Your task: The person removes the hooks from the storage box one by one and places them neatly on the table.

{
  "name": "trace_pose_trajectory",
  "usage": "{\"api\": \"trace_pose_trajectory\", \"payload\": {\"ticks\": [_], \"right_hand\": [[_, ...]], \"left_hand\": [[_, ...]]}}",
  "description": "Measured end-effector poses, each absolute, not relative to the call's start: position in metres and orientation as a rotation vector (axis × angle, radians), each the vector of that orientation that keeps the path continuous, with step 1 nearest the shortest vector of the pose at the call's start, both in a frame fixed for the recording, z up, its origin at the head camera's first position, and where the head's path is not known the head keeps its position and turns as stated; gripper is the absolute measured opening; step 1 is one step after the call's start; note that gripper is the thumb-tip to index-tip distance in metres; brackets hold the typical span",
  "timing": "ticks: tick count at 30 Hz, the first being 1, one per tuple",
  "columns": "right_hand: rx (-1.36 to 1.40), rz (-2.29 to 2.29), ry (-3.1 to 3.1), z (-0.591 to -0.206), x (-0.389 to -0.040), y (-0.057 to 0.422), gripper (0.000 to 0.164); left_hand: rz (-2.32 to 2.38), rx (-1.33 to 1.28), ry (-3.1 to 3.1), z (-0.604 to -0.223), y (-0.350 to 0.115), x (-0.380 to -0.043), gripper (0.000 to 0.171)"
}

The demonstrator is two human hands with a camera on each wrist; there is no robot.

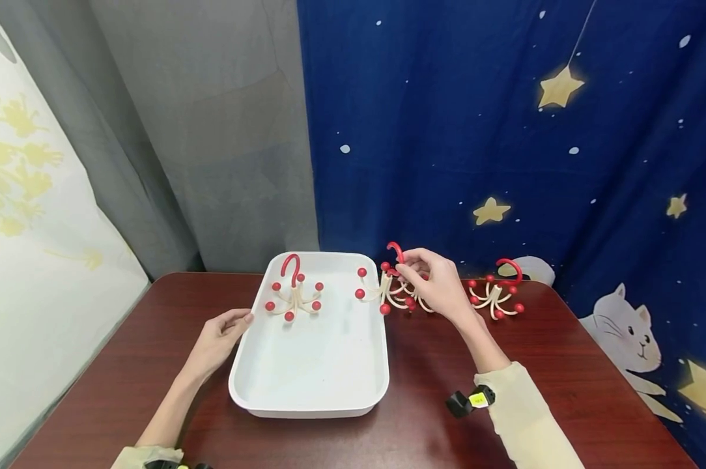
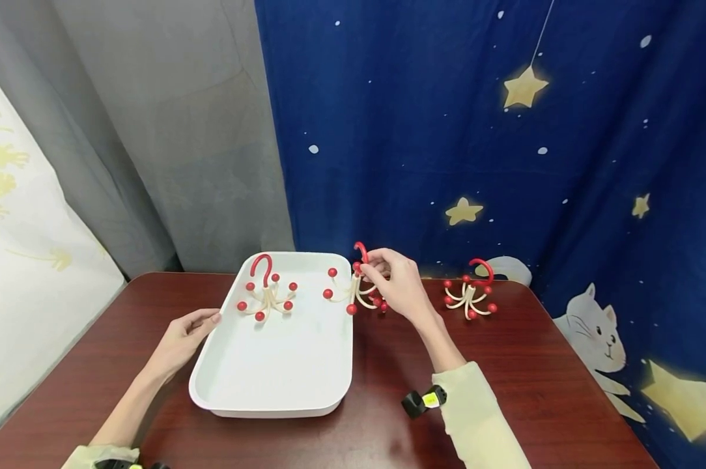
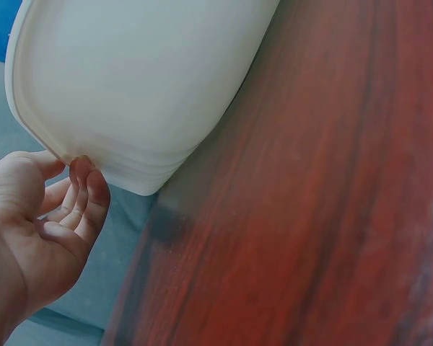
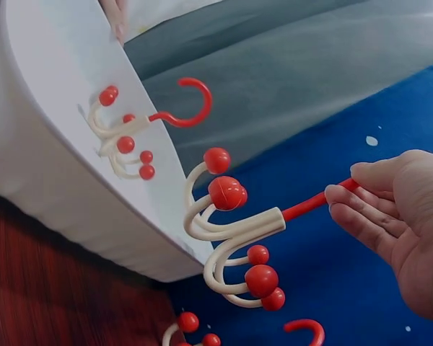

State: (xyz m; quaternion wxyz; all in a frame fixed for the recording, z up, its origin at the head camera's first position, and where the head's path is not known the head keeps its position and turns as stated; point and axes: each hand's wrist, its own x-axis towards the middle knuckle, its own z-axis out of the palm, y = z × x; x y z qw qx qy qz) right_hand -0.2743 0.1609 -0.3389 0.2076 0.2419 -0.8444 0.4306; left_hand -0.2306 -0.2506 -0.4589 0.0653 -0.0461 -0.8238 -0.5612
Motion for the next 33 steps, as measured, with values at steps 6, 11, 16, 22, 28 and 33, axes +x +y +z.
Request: {"api": "trace_pose_trajectory", "payload": {"ticks": [6, 11, 16, 22, 28, 33], "right_hand": [[0.655, 1.233, -2.361, -0.34, -0.268, 0.18, 0.019], [0.635, 1.242, -2.34, -0.341, -0.264, 0.196, 0.018], [0.622, 1.23, -2.336, -0.342, -0.258, 0.213, 0.02], [0.556, 1.12, -2.376, -0.341, -0.249, 0.234, 0.02], [0.504, 1.057, -2.394, -0.345, -0.242, 0.259, 0.022], [0.465, 0.997, -2.378, -0.348, -0.237, 0.278, 0.021]], "left_hand": [[-1.699, -0.123, -2.49, -0.46, -0.251, -0.23, 0.05], [-1.704, -0.121, -2.489, -0.461, -0.251, -0.229, 0.05], [-1.705, -0.136, -2.482, -0.461, -0.251, -0.229, 0.05], [-1.714, -0.134, -2.472, -0.46, -0.25, -0.229, 0.049], [-1.71, -0.135, -2.47, -0.459, -0.25, -0.231, 0.046], [-1.706, -0.133, -2.476, -0.459, -0.25, -0.23, 0.046]]}}
